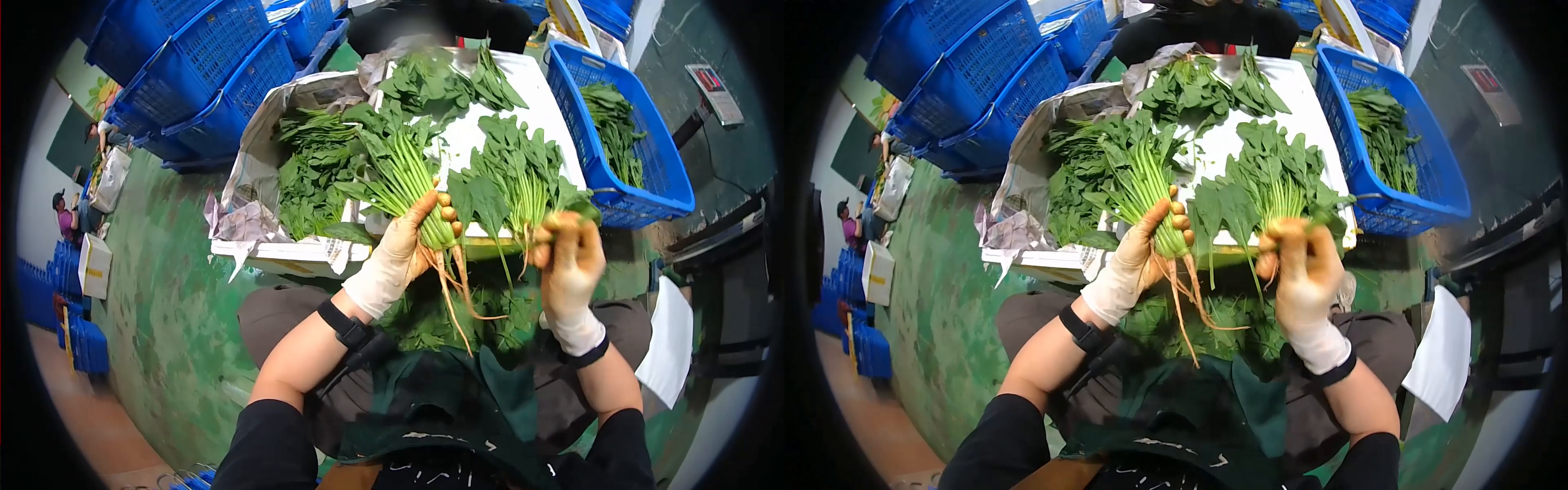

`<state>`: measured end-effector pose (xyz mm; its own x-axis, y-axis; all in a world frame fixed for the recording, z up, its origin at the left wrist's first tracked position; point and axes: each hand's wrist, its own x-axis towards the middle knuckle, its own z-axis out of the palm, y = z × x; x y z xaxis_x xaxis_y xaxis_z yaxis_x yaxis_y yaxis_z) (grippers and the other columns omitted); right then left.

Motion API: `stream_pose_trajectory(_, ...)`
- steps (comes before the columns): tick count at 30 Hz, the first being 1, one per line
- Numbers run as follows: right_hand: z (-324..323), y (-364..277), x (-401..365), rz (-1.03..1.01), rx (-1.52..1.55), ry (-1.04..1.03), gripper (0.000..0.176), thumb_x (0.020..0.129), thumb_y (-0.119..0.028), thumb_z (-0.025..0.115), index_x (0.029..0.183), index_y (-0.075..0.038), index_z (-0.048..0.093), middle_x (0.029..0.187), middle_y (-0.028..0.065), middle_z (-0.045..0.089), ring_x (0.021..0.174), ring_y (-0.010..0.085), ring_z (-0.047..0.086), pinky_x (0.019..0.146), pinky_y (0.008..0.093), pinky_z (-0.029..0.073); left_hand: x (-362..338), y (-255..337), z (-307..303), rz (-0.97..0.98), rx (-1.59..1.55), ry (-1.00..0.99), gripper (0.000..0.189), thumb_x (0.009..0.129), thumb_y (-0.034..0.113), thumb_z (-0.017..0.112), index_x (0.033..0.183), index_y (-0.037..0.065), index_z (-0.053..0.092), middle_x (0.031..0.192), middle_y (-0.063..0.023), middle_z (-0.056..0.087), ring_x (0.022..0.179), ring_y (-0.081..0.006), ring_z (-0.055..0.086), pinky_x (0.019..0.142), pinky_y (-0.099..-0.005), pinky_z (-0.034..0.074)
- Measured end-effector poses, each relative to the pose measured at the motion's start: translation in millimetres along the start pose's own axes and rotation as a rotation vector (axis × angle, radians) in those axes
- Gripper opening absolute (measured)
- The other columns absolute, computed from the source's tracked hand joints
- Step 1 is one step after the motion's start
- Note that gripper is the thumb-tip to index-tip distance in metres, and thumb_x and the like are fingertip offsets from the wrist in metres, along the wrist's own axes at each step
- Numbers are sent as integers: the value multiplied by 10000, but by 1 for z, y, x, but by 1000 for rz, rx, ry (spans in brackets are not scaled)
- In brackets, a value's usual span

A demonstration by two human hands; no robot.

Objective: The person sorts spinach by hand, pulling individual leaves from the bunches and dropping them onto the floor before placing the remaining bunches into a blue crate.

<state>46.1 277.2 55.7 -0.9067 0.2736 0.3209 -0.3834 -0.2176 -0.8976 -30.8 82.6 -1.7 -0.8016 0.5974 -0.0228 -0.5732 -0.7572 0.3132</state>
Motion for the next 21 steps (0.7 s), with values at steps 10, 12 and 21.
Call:
stream_pose_trajectory(10, -14, -6, -1, 434, -1134, -1187, 540, 740, -398, 703, 1050, 28, 587, 873, 173, 646, 789, 220, 641, 719, 307, 502, -7, -2, 12, 165, 871, 454, 207, 818, 180, 660, 929, 31, 567, 771, -52, 609, 645, -123, 587, 565, -242, 490)
stream_pose_trajectory(12, -11, -2, 3, 507, -930, -826, 562, 729, -363, 722, 1099, 31, 567, 868, 158, 652, 796, 195, 639, 740, 289, 496, -4, -15, 11, 284, 1008, 437, 201, 808, 173, 671, 905, 23, 578, 749, -43, 624, 638, -118, 593, 564, -228, 468)
stream_pose_trajectory(21, 31, 42, -10, 521, -99, -311, 650, 737, -214, 736, 1254, -17, 394, 1160, 85, 518, 1069, 167, 475, 939, 299, 373, -12, -69, -14, 510, 1799, 134, 587, 704, 12, 593, 1248, -3, 375, 1124, -178, 480, 1055, -327, 476, 882, -385, 401)
